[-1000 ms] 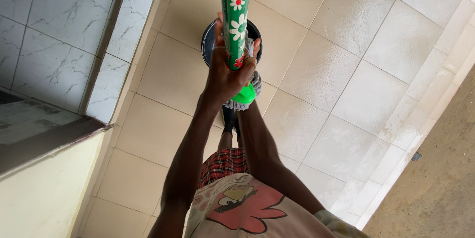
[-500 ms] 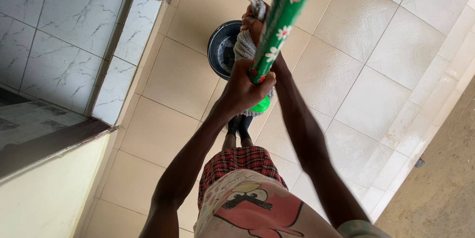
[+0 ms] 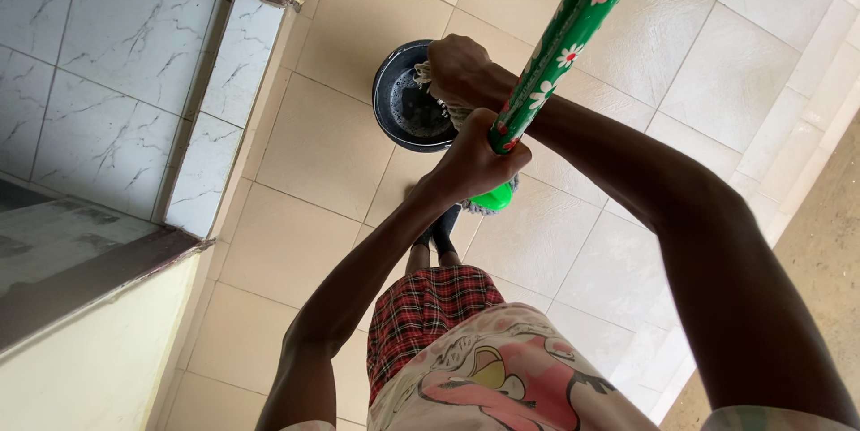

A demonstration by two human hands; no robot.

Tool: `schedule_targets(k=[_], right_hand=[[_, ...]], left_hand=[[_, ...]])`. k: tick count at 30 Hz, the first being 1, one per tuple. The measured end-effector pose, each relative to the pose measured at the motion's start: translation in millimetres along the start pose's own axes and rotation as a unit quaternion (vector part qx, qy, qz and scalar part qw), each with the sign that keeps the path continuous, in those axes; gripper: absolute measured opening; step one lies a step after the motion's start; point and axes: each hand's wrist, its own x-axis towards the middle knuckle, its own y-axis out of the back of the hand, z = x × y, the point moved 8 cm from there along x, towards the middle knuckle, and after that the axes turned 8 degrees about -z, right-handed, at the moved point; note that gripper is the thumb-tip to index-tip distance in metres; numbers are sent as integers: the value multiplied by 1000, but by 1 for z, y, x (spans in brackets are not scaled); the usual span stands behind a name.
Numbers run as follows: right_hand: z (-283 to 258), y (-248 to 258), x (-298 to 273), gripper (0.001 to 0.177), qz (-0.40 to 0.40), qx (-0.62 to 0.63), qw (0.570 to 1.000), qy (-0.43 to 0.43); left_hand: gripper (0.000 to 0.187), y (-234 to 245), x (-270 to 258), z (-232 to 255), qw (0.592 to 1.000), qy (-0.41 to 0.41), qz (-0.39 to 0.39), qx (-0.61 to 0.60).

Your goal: The person mops a tiled floor using a mop, periodically dipping and wringing the mop in a bucket of water.

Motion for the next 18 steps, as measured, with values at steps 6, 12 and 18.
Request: schedule_targets(k=[6,12,18], right_hand=[[36,-43,79,22,-21,-69,997,18],[34,-20,67,33,-25,86,996,-25],[31,-6,24,59,9,371,929,9]], left_hand=[[36,13,16,-4,997,38,-7,63],[38,17,19,-15,996,5,-25,81],[39,7,5,-7,980,-109,16,164]])
